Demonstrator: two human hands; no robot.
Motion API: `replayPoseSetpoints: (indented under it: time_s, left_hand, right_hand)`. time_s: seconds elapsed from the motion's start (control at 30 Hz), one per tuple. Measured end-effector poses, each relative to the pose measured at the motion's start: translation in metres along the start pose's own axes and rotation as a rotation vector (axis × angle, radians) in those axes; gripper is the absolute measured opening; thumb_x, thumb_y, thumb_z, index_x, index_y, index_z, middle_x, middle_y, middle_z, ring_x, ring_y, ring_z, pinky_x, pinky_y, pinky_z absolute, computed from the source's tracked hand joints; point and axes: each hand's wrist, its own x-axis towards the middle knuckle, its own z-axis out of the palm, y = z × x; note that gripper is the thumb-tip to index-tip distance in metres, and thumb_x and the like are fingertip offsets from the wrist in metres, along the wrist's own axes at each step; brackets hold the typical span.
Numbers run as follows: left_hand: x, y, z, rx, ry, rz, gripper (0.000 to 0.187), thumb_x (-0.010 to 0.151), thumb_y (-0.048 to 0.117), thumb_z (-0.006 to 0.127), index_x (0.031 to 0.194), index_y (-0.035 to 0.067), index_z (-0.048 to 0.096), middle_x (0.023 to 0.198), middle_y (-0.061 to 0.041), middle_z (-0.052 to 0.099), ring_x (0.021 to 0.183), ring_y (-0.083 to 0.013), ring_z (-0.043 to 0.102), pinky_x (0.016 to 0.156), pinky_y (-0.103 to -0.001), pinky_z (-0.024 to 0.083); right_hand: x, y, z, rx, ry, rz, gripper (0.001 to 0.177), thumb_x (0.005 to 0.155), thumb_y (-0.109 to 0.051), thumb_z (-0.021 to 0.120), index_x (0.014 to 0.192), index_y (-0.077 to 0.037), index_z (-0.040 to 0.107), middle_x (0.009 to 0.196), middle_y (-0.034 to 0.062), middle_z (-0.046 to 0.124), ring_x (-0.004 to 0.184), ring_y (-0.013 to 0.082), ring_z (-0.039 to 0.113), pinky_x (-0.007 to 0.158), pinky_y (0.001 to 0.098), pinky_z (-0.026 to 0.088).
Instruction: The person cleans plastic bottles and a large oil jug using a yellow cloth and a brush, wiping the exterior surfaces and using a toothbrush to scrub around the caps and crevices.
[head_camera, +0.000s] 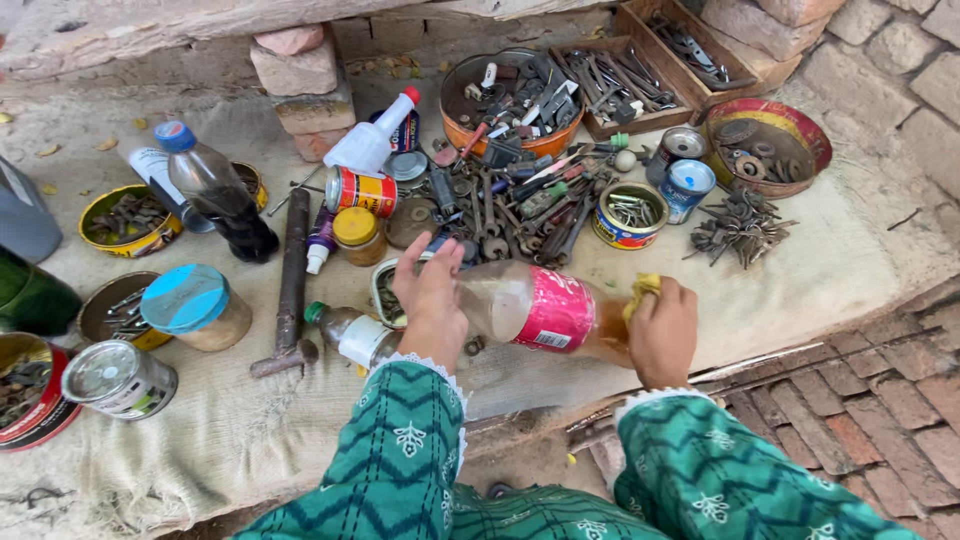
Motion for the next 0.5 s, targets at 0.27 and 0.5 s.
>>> replayPoseSetpoints:
  time_s: [0.27,0.5]
  left_hand:
    - [0.002,0.01,0.042,0.09,-0.309,0.291,0.052,0.08,-0.008,0.061,0.131,0.002,0.059,0.126,-0.021,0.068,0.111,-0.0226,0.068,0.079,-0.026,0.053]
    - [0.014,-0.001,0.003,0.366,0.044,0.221,0.04,0.079,0.001,0.069,0.118,-0.001,0.065,0.101,-0.013,0.073,0.089,-0.0223,0.068,0.08,-0.033,0.054]
  right_hand:
    - [0.033,-0.159,0.002,0.482,-0.047,-0.158,0.027,0.099,-0.017,0.053,0.116,-0.003,0.066,0.112,0.019,0.068,0.105,0.0362,0.067,0.093,0.0421,0.052]
    - [-0.009,-0.136,-0.012,0.266,-0.084,-0.413,0.035,0.097,-0.017,0.054,0.128,-0.004,0.061,0.13,0.0204,0.059,0.116,0.0403,0.058,0.099,0.0484,0.046]
